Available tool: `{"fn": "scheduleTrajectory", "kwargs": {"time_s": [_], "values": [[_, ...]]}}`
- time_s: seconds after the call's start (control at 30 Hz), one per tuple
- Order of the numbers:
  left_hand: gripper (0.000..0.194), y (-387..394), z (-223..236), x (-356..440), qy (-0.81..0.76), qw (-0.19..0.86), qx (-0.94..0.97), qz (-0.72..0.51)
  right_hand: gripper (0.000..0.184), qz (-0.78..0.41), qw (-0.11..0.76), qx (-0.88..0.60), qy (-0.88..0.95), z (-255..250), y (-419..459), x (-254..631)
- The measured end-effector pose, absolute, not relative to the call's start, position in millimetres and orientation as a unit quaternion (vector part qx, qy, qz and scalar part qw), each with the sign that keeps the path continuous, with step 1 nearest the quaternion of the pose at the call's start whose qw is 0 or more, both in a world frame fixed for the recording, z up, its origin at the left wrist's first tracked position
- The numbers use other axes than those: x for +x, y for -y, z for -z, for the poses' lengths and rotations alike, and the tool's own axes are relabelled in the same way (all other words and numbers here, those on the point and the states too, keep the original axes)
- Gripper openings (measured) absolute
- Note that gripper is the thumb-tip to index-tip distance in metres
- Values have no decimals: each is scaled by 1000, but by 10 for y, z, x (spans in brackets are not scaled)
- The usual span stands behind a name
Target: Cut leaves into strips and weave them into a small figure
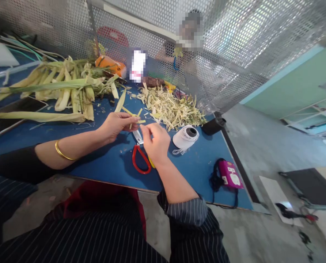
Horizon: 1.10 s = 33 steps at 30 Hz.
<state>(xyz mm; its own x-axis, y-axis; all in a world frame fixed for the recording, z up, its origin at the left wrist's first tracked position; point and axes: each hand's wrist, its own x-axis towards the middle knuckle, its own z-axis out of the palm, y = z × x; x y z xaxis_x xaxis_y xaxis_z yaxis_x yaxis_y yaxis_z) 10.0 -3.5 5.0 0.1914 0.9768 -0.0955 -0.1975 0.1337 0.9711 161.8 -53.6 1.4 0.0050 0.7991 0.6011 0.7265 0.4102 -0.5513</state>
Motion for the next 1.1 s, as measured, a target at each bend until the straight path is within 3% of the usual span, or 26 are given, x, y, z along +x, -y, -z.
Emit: {"fn": "scheduleTrajectory", "kwargs": {"time_s": [0.13, 0.3, 0.53, 0.8, 0.9, 1.0, 1.1], "values": [[24, 76, -42, 135, -401, 632, 446, -490, 35, -171, 382, -576, 702, 64, 529, 1462], [22, 115, -58, 154, -350, 653, 493, -457, 27, -340, 472, -550, 598, 129, 475, 1431], [48, 89, -89, 129, -356, 639, 479, -485, 24, -327, 484, -486, 650, 84, 523, 1488], [42, 86, -77, 120, -387, 620, 456, -507, 23, -301, 448, -452, 710, 33, 529, 1480], [39, 45, -108, 79, -382, 638, 443, -500, 30, -291, 429, -488, 702, -13, 537, 1520], [37, 8, -159, 13, -380, 660, 468, -449, 38, -302, 488, -540, 616, -32, 497, 1606], [35, -20, -198, -51, -387, 671, 506, -380, 33, -372, 502, -523, 579, -16, 427, 1680]]}}
